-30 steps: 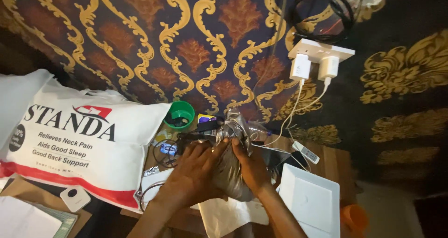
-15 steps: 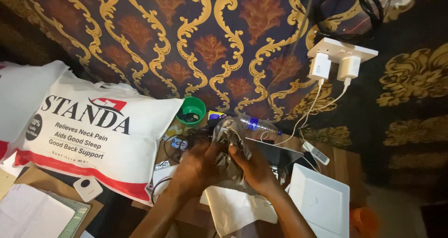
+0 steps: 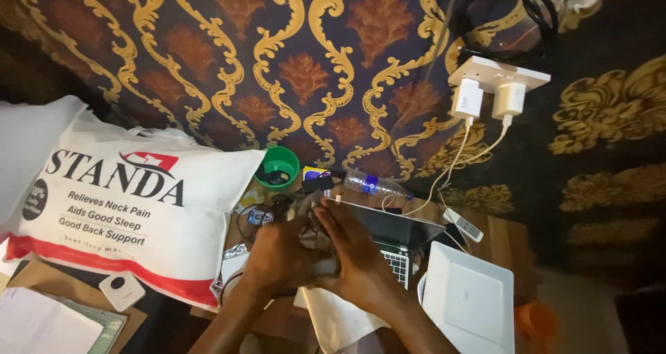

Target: Unpacking and inspecting a variety of electronic items and grooming tools from their packaging materials on a desk.

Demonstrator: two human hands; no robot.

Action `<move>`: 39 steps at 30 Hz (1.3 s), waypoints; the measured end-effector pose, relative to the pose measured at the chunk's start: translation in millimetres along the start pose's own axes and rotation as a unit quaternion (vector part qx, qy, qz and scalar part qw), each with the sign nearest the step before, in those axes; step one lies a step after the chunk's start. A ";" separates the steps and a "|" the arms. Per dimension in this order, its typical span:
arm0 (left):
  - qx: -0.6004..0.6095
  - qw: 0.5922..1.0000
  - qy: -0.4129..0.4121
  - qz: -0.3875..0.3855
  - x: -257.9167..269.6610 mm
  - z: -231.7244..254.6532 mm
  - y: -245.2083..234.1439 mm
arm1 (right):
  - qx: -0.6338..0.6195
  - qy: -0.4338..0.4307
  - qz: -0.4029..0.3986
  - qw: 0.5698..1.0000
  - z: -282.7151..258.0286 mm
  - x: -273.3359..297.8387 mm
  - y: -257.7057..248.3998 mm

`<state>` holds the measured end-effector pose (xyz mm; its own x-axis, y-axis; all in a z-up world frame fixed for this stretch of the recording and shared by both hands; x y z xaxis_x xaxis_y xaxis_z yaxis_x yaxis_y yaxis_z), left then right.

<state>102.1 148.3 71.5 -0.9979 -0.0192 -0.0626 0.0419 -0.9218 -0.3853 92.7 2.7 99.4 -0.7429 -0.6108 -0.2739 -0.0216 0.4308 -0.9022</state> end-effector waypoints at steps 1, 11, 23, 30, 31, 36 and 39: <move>-0.001 1.000 0.001 -0.002 -0.8 -3.5 1.1 | 0.000 0.002 0.001 1.000 1.4 0.8 2.1; 0.037 0.983 0.043 -0.176 -5.4 3.4 29.7 | -0.129 0.176 -0.011 0.976 33.3 23.3 32.0; 0.126 0.973 -0.030 -0.193 -4.4 28.6 28.8 | -0.151 0.301 -0.046 0.940 54.5 37.4 51.8; 0.235 0.942 -0.119 -0.206 3.2 13.1 33.2 | -0.194 0.277 -0.067 0.939 60.0 46.6 60.6; 0.235 0.942 -0.119 -0.206 0.5 3.1 37.8 | -0.194 0.277 -0.068 0.939 61.2 46.7 60.6; 0.111 0.977 -0.008 -0.179 -4.4 -18.9 52.0 | -0.185 0.277 -0.053 0.941 61.6 49.8 55.6; 0.068 0.989 0.022 -0.127 -4.9 -18.3 57.7 | -0.182 0.296 -0.080 0.934 62.3 49.3 50.6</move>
<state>110.3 102.2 32.7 -0.9721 0.2336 -0.0207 -0.2199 -0.9387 -0.2656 96.6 -47.0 19.5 -0.9481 -0.2582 0.1854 -0.3106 0.6282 -0.7134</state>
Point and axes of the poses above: each hand's wrist, its own x-axis away from the middle knuckle, its own y-axis out of the palm, z = x × y, the point moved 6 cm from there along -x, towards the middle knuckle, and after that the axes turned 15 degrees about x, right-handed, at the moved point
